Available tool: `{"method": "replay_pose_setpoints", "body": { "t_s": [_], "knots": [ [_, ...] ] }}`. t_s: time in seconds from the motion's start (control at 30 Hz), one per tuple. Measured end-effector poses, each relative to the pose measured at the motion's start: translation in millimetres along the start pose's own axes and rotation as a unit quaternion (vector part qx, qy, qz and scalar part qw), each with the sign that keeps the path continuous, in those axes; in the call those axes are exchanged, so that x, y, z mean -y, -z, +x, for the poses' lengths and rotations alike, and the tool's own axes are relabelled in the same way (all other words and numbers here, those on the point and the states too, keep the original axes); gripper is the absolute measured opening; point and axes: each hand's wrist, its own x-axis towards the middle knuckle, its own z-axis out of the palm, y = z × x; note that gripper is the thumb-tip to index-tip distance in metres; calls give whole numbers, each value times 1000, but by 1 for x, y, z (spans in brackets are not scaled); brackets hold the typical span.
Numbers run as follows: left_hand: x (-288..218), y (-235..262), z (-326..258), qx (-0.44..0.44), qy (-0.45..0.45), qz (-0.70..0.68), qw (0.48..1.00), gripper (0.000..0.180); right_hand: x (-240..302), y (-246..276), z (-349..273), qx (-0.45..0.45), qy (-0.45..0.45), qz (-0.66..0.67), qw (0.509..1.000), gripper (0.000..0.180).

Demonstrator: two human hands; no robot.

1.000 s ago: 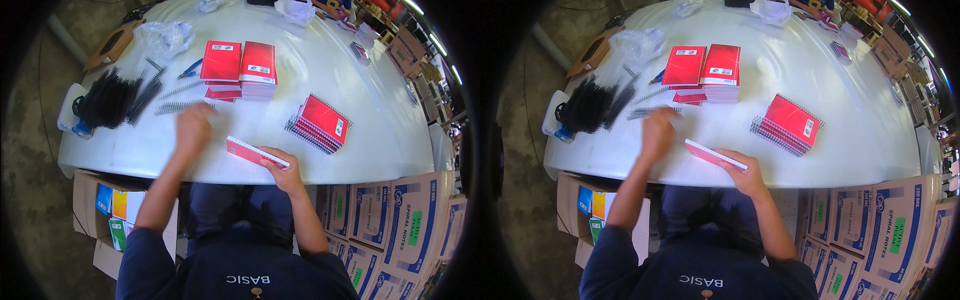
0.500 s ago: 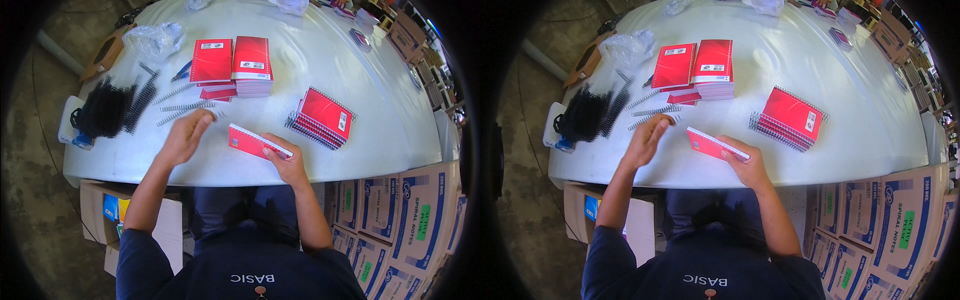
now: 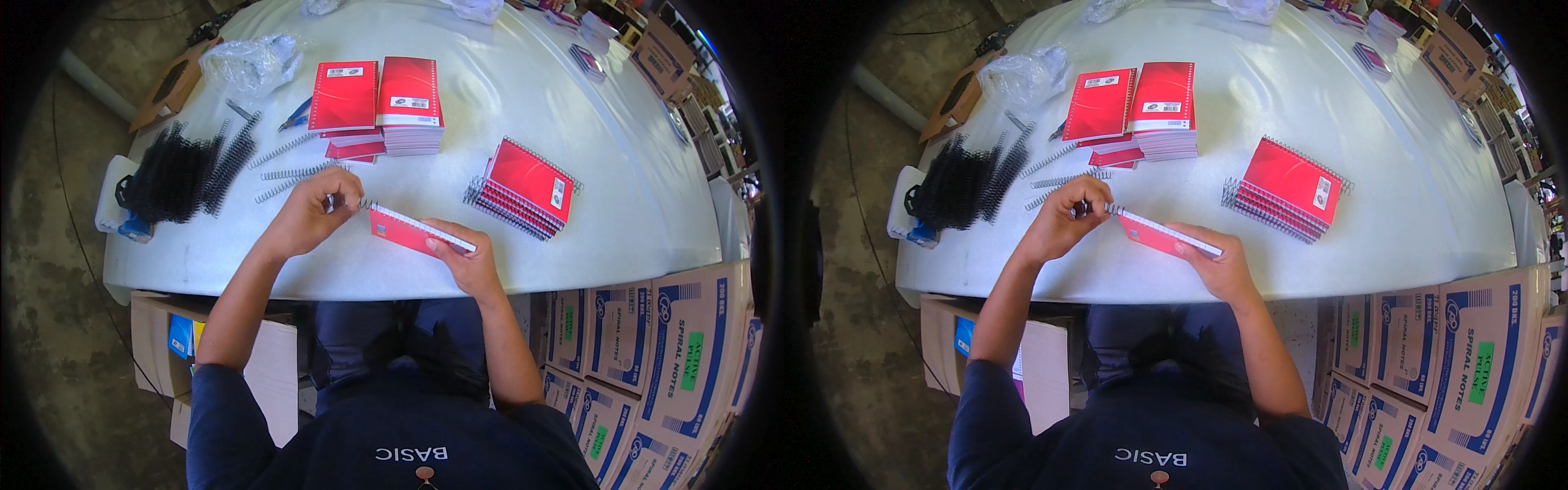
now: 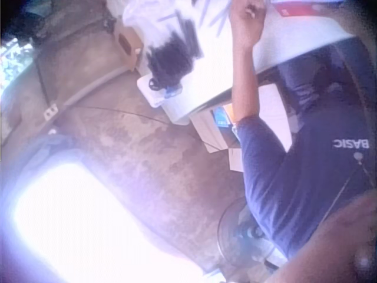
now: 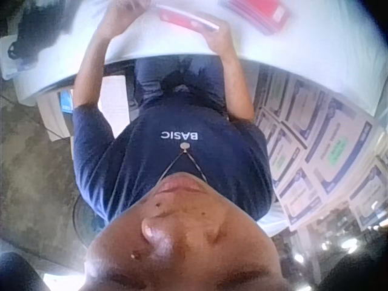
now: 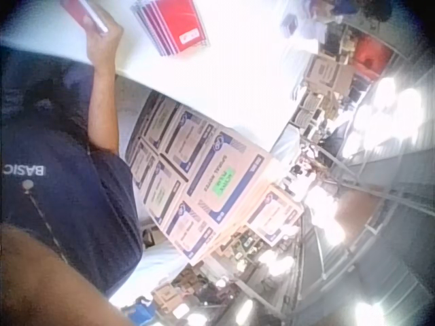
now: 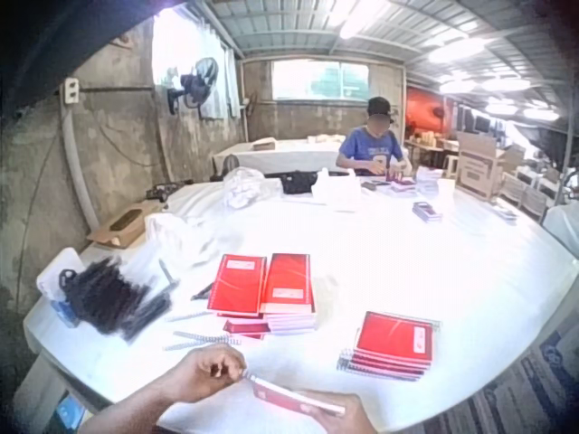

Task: The person picks up a red notebook and a plastic spiral coil, threads the coil through the holes by hand, and adds the finished notebook to a stack.

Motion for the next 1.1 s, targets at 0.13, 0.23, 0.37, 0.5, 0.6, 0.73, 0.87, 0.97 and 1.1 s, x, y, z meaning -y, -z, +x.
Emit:
{"method": "replay_pose_setpoints", "body": {
  "t_s": [0.13, 0.23, 0.37, 0.5, 0.6, 0.73, 0.87, 0.97, 1.1],
  "knots": [
    [-24, -4, 8, 6, -74, 234, 969, 16, -4, -1, 0, -14, -10, 9, 1000, 26],
    [-34, 2, 11, 87, -77, 323, 939, 23, -2, -1, -2, -3, -15, -15, 1000, 27],
    [-47, -7, 5, 38, -141, 402, 904, 27, 3, -12, -12, -9, 18, -56, 998, 27],
    [-50, -12, -4, 64, -139, 448, 881, 44, 6, -27, -24, -24, 79, -86, 993, 24],
    [-46, -31, -22, -186, -157, 541, 805, 67, 3, -34, -32, -39, 86, -100, 990, 28],
    [12, -68, -86, -78, -136, 522, 838, 94, 0, -55, -40, -63, 107, -75, 989, 30],
    [24, -62, -88, -169, -183, 571, 783, 107, 2, -71, -46, -49, 151, -105, 982, 24],
    [51, -60, -78, -237, -121, 492, 829, 114, 0, -84, -47, -72, 153, -106, 980, 24],
    [41, -78, -110, -156, -211, 526, 809, 118, 3, -73, -44, -75, 196, -131, 969, 31]
  ]
}}
